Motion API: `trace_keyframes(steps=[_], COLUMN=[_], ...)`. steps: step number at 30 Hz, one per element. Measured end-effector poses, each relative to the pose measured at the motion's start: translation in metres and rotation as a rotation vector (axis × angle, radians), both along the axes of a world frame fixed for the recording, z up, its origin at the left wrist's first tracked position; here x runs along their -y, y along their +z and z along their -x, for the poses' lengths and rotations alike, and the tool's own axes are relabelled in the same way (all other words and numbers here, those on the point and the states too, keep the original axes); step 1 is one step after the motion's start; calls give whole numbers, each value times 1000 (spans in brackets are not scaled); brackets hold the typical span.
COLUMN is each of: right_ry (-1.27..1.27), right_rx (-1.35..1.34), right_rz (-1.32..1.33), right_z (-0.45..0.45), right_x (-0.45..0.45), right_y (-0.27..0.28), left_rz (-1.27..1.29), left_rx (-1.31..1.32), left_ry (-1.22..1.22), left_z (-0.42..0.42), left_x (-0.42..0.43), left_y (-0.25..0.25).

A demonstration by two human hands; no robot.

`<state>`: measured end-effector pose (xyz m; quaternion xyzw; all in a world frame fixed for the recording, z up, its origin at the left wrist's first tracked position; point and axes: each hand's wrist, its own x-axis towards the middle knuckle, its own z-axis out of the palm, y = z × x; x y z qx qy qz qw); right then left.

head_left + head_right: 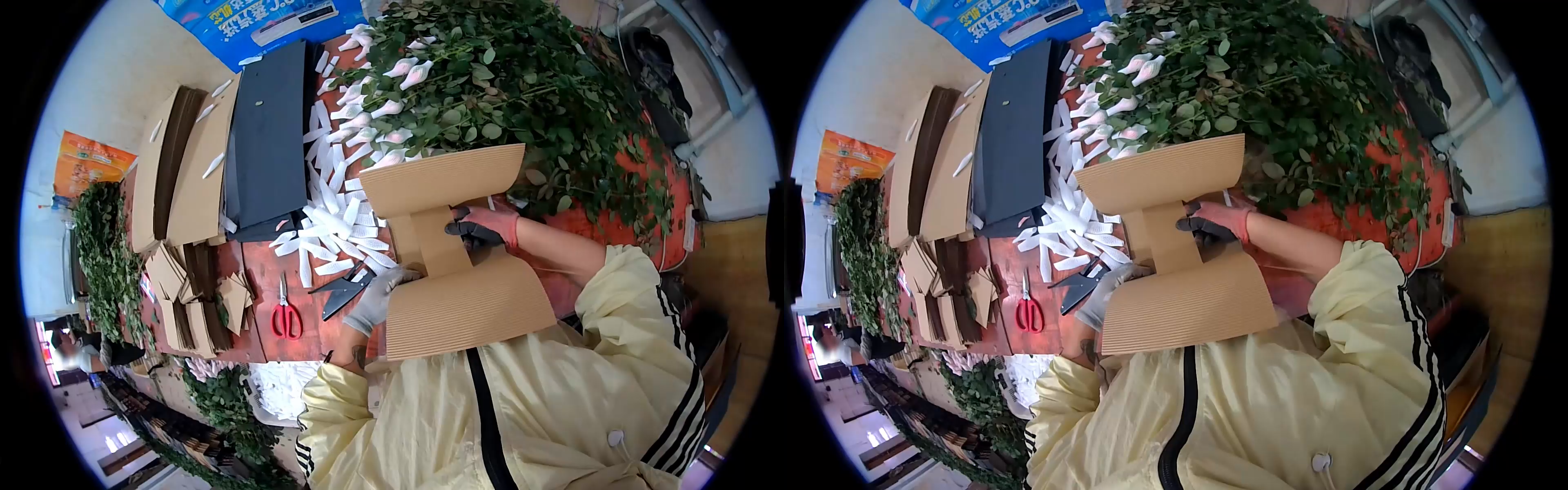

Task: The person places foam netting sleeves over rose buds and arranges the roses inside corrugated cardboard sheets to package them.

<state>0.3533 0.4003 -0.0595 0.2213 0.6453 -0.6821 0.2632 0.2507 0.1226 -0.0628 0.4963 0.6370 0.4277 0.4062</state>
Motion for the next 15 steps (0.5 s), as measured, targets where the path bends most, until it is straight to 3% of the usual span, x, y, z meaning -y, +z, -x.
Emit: trace_keyframes(steps=[3,5,11,12,13,15], right_ry=[-20,47,-126,-79,-82,109], right_rx=[-5,0,78,10,6,-146], right_rz=[53,-1,128,-79,-77,-794], right_z=[-5,-9,-3,0,2,5], right_x=[-2,-4,10,17,22,28], right_y=[8,6,-4,-8,-11,-13], left_rz=[20,96,39,43,77,107], left_rx=[-60,-289,-8,-11,4,12], left_ry=[109,-94,120,117,133,149], left_z=[-8,-2,-17,-18,-18,-11], left_x=[7,4,14,14,13,14], left_y=[-5,9,-6,-6,-2,8])
